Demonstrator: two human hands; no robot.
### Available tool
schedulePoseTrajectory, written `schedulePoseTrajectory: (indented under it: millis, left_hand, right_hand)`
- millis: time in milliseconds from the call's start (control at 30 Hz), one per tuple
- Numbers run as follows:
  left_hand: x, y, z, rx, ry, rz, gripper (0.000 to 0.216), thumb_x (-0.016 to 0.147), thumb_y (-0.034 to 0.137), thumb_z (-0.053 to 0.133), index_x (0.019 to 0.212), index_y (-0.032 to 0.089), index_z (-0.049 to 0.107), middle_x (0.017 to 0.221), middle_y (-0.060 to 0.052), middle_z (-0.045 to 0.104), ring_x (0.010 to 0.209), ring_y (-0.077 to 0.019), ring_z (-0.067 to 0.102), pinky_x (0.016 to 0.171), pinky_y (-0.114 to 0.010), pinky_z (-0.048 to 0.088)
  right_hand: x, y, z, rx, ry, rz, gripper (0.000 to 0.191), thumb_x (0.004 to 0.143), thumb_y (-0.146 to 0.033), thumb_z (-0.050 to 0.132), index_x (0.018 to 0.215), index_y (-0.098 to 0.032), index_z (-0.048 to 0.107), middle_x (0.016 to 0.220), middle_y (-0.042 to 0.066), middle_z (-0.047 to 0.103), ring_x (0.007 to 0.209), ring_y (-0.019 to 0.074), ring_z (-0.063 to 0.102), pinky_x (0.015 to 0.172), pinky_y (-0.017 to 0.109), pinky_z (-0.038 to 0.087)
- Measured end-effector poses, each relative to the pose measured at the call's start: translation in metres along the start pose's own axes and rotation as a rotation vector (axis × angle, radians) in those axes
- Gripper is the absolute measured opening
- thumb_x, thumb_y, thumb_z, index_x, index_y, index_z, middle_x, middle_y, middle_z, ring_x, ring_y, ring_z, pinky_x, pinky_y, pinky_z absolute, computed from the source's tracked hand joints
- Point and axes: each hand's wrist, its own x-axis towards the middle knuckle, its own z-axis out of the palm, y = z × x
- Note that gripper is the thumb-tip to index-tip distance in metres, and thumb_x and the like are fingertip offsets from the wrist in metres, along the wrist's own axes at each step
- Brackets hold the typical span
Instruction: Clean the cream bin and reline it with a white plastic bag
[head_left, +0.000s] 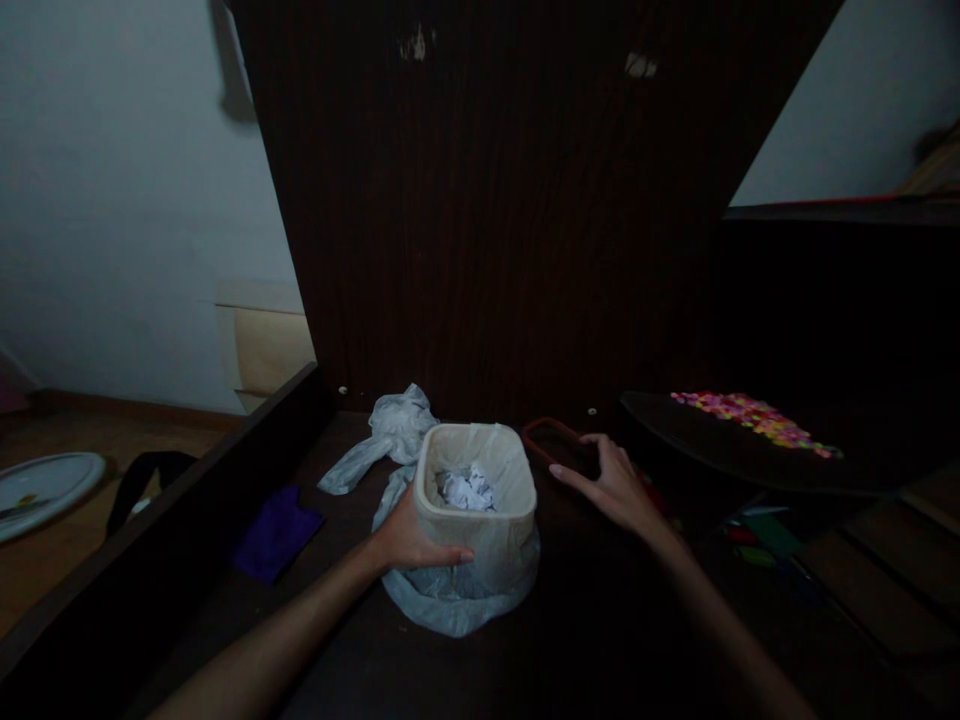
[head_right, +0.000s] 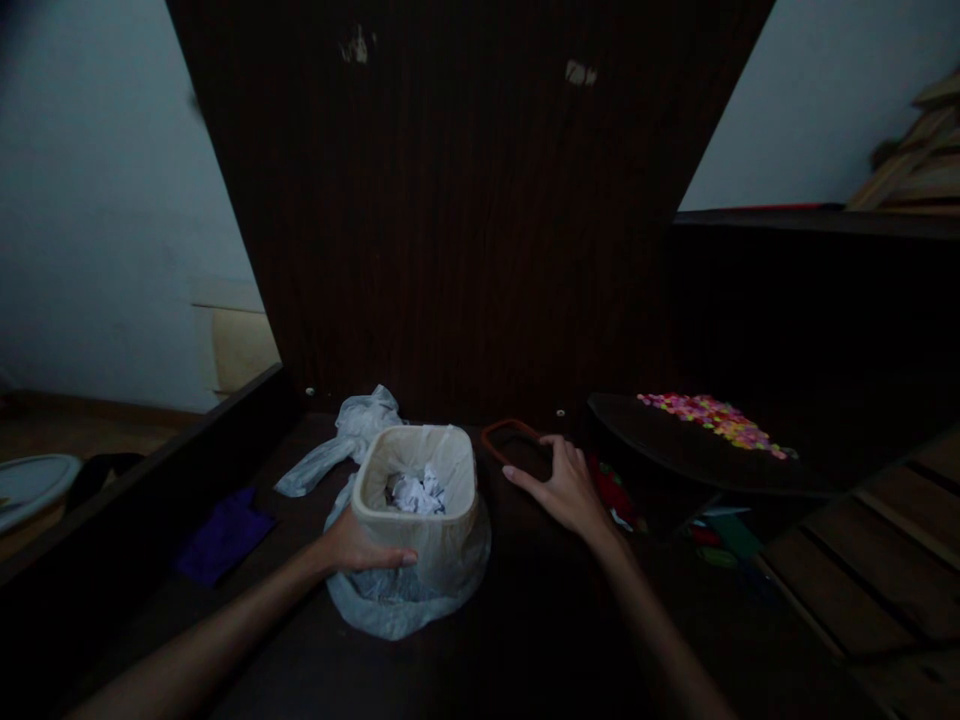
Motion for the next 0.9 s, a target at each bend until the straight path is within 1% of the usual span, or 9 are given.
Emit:
schedulePoseTrajectory:
  millis: [100,267,367,500,600,700,800,867,900]
  left_hand:
    - [0.000,0.003,0.000,-0.025,-0.001,-0.001,0.124,0.054,0.065,0.086,0.152,0.013,0.033,0.135,-0.020,0.059,0.135,-0.0387,0.052,0.121,-0.054,0.036]
    - [0.000,0.004,-0.001,0.011,-0.021,0.008,0.117,0.056,0.067,0.084,0.148,0.012,0.038,0.135,-0.021,0.060,0.136,-0.0399,0.051,0.120,-0.056,0.037]
    - [0.000,0.004,-0.002,0.036,-0.036,-0.012,0.116,0.056,0.073,0.080,0.147,0.014,0.041,0.134,-0.020,0.061,0.134,-0.0393,0.053,0.119,-0.054,0.040]
    - [-0.001,0.003,-0.002,0.035,-0.034,-0.022,0.115,0.056,0.074,0.080,0.147,0.014,0.041,0.135,-0.019,0.061,0.129,-0.0382,0.058,0.118,-0.053,0.042]
    - [-0.001,0.001,-0.002,0.040,-0.035,-0.022,0.116,0.055,0.073,0.082,0.146,0.013,0.041,0.134,-0.020,0.062,0.130,-0.0388,0.056,0.119,-0.054,0.039]
    - [-0.001,0.002,-0.002,0.028,-0.049,-0.018,0.118,0.056,0.072,0.082,0.146,0.008,0.040,0.133,-0.022,0.062,0.133,-0.0385,0.054,0.119,-0.053,0.038]
    - [0.000,0.004,-0.003,0.018,-0.059,-0.027,0.118,0.056,0.070,0.083,0.146,0.008,0.039,0.133,-0.022,0.061,0.134,-0.0378,0.053,0.120,-0.052,0.037]
    - [0.000,0.005,-0.006,0.020,-0.073,-0.042,0.118,0.053,0.069,0.085,0.145,0.010,0.042,0.133,-0.021,0.062,0.135,-0.0384,0.052,0.121,-0.052,0.035]
    - [0.001,0.004,-0.008,0.024,-0.087,-0.050,0.117,0.052,0.067,0.086,0.144,0.011,0.043,0.133,-0.020,0.062,0.136,-0.0388,0.051,0.121,-0.052,0.035]
  right_hand:
    - [-0.014,0.021,0.015,-0.122,0.009,0.009,0.068,0.072,-0.072,0.062,0.113,-0.020,0.055,0.118,0.016,0.062,0.116,0.0372,0.057,0.100,0.051,0.046]
    - [-0.040,0.040,0.032,-0.356,0.036,0.048,0.072,0.076,-0.072,0.062,0.119,-0.015,0.055,0.120,0.021,0.061,0.114,0.0399,0.057,0.098,0.050,0.047]
    - [-0.049,0.041,0.037,-0.467,0.044,0.105,0.071,0.080,-0.070,0.060,0.121,-0.012,0.056,0.121,0.023,0.061,0.112,0.0404,0.059,0.095,0.049,0.047]
    - [-0.054,0.032,0.042,-0.592,-0.013,0.131,0.079,0.081,-0.072,0.058,0.124,-0.007,0.057,0.127,0.028,0.058,0.115,0.0430,0.058,0.095,0.052,0.046]
    - [-0.056,0.030,0.048,-0.609,-0.037,0.161,0.083,0.080,-0.074,0.057,0.129,-0.007,0.057,0.135,0.029,0.055,0.122,0.0449,0.056,0.098,0.055,0.044]
    - [-0.056,0.040,0.055,-0.573,-0.012,0.165,0.089,0.077,-0.075,0.060,0.133,-0.005,0.055,0.143,0.030,0.050,0.131,0.0468,0.050,0.107,0.058,0.038]
    - [-0.054,0.052,0.059,-0.526,0.088,0.049,0.090,0.072,-0.072,0.066,0.131,-0.005,0.056,0.147,0.030,0.047,0.137,0.0498,0.043,0.112,0.063,0.031]
    - [-0.054,0.053,0.057,-0.468,0.186,-0.122,0.080,0.074,-0.067,0.067,0.126,-0.007,0.060,0.144,0.028,0.050,0.136,0.0490,0.043,0.111,0.065,0.031]
    - [-0.055,0.050,0.055,-0.427,0.234,-0.223,0.070,0.078,-0.063,0.066,0.122,-0.009,0.061,0.140,0.026,0.053,0.134,0.0465,0.046,0.111,0.064,0.032]
